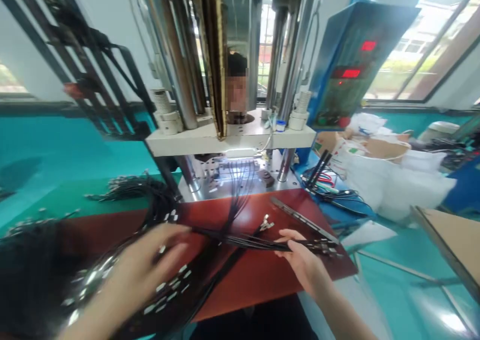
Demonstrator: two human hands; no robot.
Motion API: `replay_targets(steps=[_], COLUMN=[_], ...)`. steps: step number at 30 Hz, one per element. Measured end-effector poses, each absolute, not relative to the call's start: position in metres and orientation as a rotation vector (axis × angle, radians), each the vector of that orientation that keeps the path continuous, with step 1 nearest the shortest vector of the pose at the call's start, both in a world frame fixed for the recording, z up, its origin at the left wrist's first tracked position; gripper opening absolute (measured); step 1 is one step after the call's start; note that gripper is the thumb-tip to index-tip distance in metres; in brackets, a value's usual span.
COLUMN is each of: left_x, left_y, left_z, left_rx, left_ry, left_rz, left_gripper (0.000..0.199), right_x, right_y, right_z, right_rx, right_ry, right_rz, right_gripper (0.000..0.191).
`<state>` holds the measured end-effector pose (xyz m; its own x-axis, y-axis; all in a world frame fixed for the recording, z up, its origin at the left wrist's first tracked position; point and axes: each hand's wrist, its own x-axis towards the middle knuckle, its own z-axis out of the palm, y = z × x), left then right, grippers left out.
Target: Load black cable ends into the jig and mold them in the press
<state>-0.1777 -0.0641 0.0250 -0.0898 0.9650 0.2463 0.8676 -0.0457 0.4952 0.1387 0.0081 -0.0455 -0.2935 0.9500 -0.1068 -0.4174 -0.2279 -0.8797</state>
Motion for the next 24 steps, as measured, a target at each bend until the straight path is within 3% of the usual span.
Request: replay_targets(steps=[2,4,6,12,18,24], left_x=[-0.1,-0.037,0.003,0.023,0.03,0.044], left_y=[-0.026,0.003,0.022,0.044,0.051,0.052], left_z=[0.024,0.022,0.02,0.007,-0.011,-0.008], left_rx=[2.159,2.23,2.198,2.082,1.869,2.149], left_ry=[1.62,1.277,1.116,1.102,1.098,1.399], left_rz=[0.75,0.608,0.475,0.141,0.112,0.228], left_gripper=[0.037,0.059,0.064,0.022,0.02,0.022], right_x=[0.138,0.141,0.151,0.209,0.206,0.191], right_y=[0.004,0.002,0.003,0.022,0.046,0.056], right_z=[-0.04,-0.037,-0.037,-0.043,-0.025,-0.022], right_rx=[-0.852,-0.83,-0.781,-0.828,-1.025,-1.181], right_ry=[-0.979,-0.99,-0.939,-0.742,-1.314,-1.41], right_rz=[1.684,1.672,1.667,1.343,1.371,1.028], right_gripper=[0.021,0.022,0.022,0.031,0.042,0.035])
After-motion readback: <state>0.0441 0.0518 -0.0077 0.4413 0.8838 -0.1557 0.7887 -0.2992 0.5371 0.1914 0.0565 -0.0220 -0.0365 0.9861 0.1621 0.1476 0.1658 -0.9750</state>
